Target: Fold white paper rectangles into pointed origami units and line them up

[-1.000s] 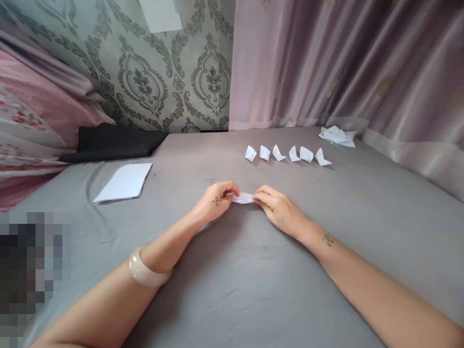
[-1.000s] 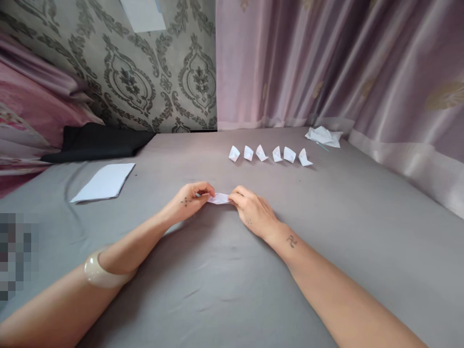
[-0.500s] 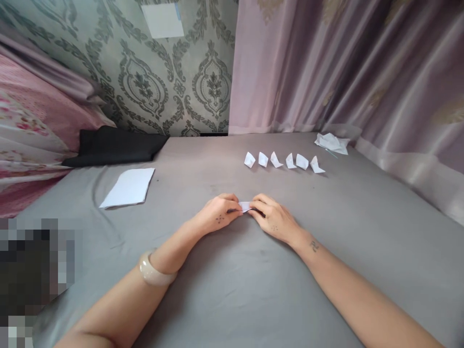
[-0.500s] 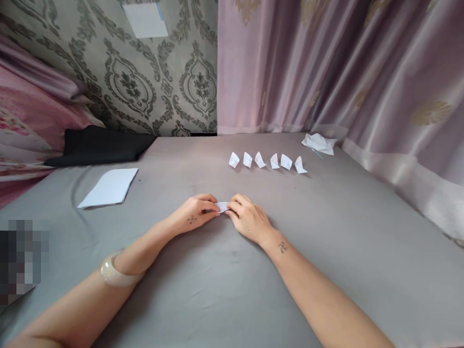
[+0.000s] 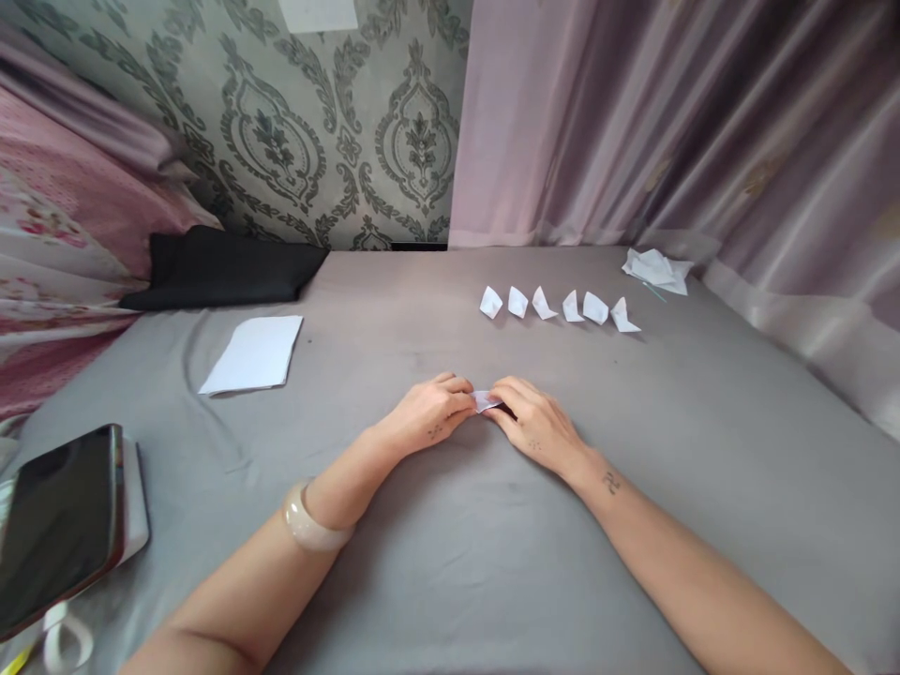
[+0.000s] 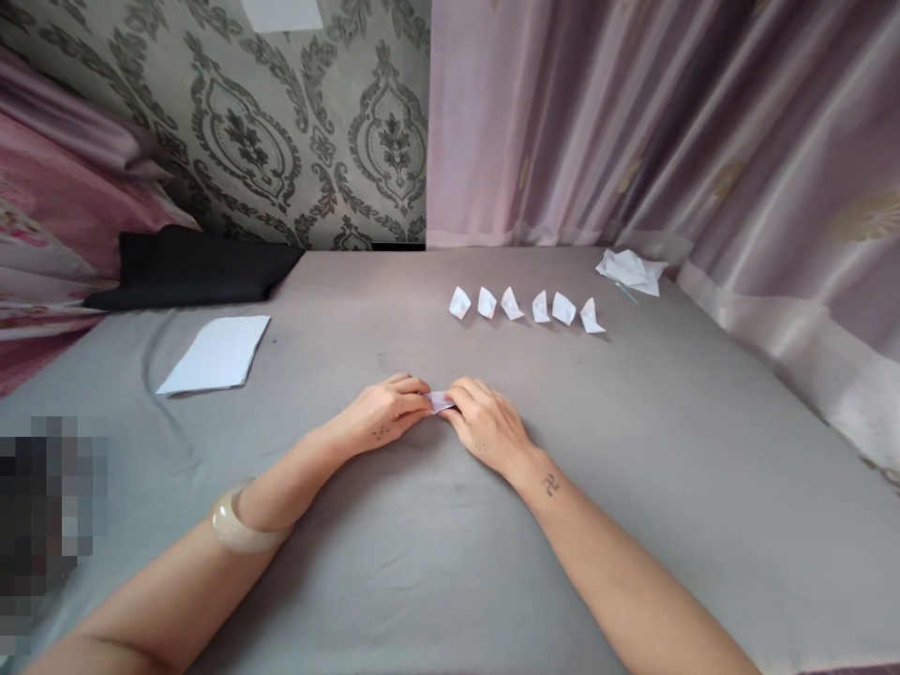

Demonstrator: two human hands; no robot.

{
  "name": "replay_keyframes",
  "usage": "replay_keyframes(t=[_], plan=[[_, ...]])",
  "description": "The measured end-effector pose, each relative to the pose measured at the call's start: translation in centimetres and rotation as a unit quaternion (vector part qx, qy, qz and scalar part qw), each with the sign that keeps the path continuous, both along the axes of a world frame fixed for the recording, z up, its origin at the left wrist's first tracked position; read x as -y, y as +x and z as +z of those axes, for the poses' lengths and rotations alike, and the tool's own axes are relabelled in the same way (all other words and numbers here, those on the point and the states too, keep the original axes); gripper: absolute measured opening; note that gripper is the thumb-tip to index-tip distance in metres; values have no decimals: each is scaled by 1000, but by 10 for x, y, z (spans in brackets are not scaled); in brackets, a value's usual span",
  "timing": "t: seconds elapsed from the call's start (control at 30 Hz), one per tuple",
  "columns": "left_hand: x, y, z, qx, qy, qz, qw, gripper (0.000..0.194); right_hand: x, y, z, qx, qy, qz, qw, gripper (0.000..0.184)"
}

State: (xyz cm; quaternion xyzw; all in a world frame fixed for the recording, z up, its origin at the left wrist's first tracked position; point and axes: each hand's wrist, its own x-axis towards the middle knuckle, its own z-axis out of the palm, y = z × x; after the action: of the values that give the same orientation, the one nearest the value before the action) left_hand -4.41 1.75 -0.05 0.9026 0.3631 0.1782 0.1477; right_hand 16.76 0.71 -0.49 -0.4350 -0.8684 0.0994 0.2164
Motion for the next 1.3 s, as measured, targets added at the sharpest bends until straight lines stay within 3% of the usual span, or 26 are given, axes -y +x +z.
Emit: replay_keyframes(t=[0.13, 0.53, 0.83, 1.2, 1.3], plan=[[1, -2, 0, -5, 24, -11, 1000, 31, 0, -1, -2, -16, -10, 7, 1000, 19], [-2, -4, -12, 85, -13, 59, 995, 20, -1, -1, 0, 17, -33, 13, 999, 16], [-1, -1, -13, 68, -38, 96, 992, 12, -5, -1, -2, -12, -56, 12, 998, 16], [-3, -2, -12, 60, -46, 75, 994, 17, -3, -3, 2, -16, -85, -13, 996, 13], [-2, -1, -11, 64, -40, 79, 994, 18, -3, 2, 3, -43, -108, -2, 993, 20]])
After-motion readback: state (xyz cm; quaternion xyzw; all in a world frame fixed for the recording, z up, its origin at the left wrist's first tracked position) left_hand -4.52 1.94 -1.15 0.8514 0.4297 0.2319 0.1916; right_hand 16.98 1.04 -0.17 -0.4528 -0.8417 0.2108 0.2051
